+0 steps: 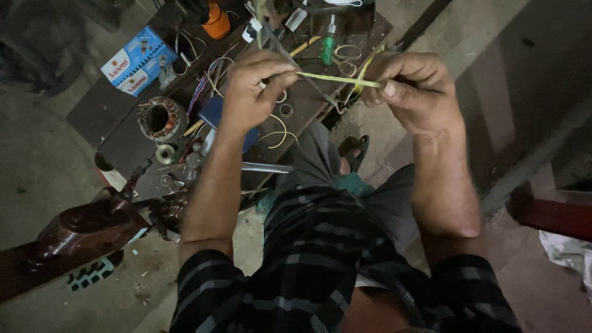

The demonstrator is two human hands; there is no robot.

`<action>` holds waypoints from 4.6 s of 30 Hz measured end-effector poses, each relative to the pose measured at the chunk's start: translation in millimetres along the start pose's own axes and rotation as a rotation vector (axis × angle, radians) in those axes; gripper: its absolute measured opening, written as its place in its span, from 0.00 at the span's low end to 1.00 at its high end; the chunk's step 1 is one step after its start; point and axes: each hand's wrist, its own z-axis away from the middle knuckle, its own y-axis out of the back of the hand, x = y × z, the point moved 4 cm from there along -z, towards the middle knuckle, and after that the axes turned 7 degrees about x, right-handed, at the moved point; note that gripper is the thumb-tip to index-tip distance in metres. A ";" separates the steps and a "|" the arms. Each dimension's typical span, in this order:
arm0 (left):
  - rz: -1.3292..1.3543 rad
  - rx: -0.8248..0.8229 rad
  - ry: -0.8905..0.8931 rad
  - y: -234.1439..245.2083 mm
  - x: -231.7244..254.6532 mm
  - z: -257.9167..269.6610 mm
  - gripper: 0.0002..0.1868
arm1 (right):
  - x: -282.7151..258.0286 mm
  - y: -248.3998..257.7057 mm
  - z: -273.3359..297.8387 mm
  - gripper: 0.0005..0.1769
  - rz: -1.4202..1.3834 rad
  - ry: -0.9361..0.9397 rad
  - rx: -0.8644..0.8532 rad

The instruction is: The person winds a yellow insulating tape around a cylindrical coil form, repeatedly wrapping and adjusting the tape with both hands. The person occasionally uses a screwdriver to press or align the tape on the coil.

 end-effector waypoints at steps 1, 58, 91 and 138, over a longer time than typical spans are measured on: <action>0.021 -0.013 0.070 -6.7 -7.5 4.6 0.06 | 0.8 -1.1 -1.5 0.04 -0.013 0.021 0.012; 0.163 0.219 0.030 -29.4 14.3 42.7 0.10 | 76.1 -50.7 -0.8 0.05 0.614 0.325 0.175; 0.468 0.187 0.258 -30.6 28.7 36.7 0.09 | 36.3 -84.9 4.9 0.09 1.135 0.554 0.453; 0.189 0.135 -0.025 -28.6 51.9 33.2 0.04 | 42.6 -69.0 14.6 0.06 0.933 0.402 0.367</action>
